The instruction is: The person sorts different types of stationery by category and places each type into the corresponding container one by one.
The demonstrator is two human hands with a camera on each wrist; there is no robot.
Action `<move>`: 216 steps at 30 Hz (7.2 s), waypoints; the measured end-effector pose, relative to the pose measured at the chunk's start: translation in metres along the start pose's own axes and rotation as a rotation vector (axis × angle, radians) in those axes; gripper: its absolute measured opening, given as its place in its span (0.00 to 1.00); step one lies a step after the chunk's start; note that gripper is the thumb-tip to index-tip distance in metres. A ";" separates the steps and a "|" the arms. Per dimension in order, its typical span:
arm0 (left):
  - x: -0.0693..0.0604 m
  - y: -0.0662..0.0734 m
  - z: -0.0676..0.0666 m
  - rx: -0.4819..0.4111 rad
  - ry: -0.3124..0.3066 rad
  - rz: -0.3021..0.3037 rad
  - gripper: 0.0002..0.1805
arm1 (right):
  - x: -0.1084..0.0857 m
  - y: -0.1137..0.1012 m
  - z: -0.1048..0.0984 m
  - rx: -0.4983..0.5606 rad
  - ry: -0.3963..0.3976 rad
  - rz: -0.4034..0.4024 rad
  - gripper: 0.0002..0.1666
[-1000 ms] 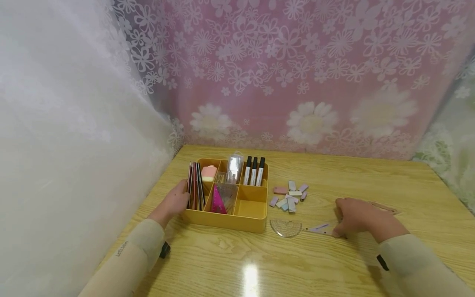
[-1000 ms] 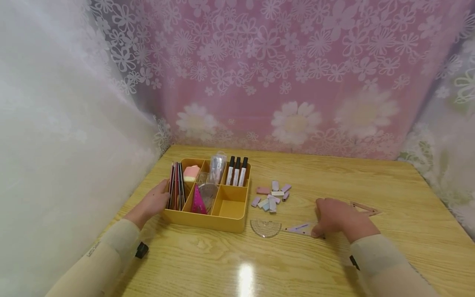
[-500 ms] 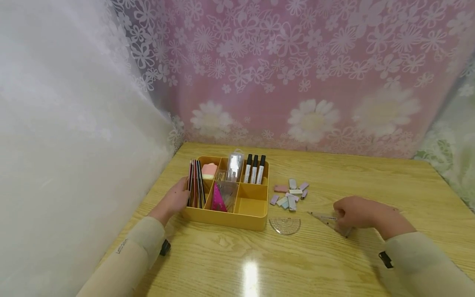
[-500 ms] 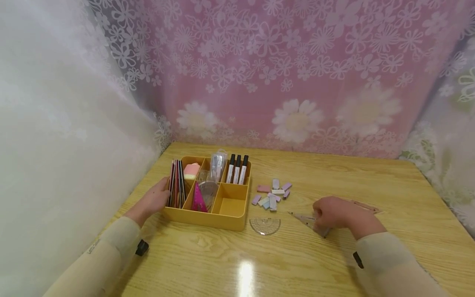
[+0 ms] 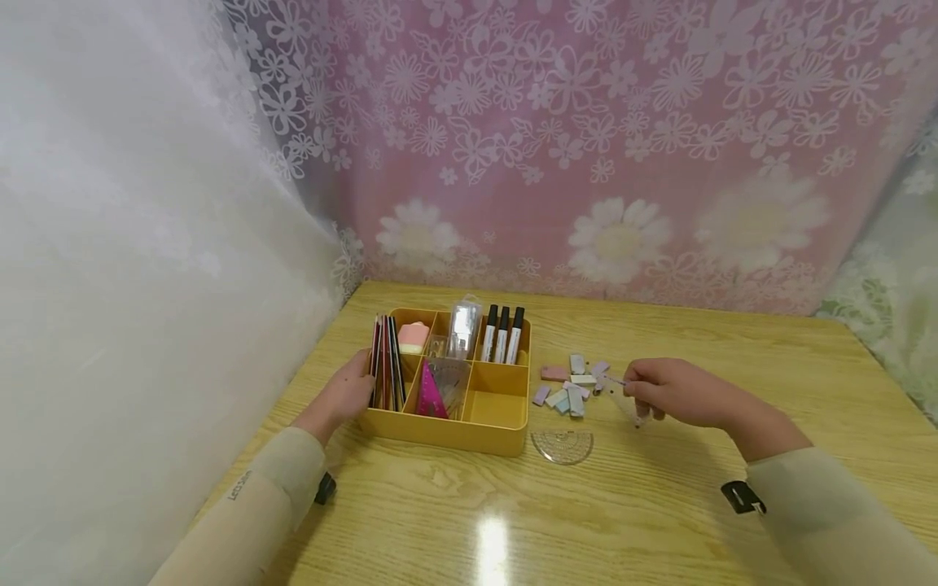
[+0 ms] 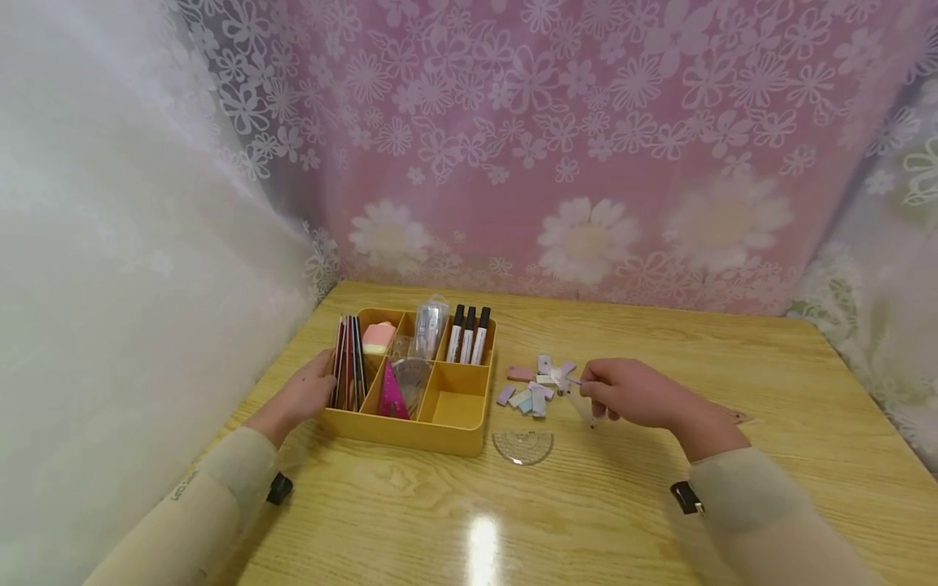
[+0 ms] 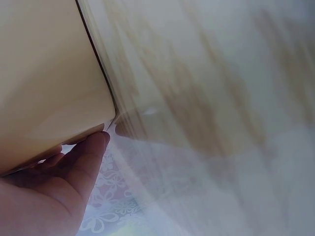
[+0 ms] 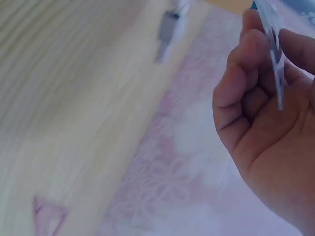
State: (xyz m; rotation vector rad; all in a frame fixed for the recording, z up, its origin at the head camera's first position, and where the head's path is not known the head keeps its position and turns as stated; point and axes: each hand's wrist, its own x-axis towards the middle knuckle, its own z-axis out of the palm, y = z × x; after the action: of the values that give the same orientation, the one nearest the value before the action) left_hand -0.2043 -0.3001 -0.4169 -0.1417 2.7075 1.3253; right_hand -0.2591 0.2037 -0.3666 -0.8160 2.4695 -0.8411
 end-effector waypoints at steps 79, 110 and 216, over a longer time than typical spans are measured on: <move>0.001 0.001 -0.001 0.036 -0.004 -0.002 0.32 | 0.176 -0.167 0.095 -0.010 0.108 -0.029 0.07; -0.003 0.004 -0.001 0.027 -0.003 0.001 0.32 | 0.101 -0.107 0.037 -0.208 0.105 -0.050 0.09; 0.002 -0.001 0.000 0.028 0.007 0.021 0.31 | 0.049 -0.103 0.035 -0.575 0.186 -0.168 0.22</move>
State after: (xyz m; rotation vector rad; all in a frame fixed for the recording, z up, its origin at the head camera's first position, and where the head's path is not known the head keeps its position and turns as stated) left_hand -0.2062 -0.3007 -0.4176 -0.1161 2.7387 1.2946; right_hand -0.2355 0.0911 -0.3342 -1.1934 2.8855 -0.2502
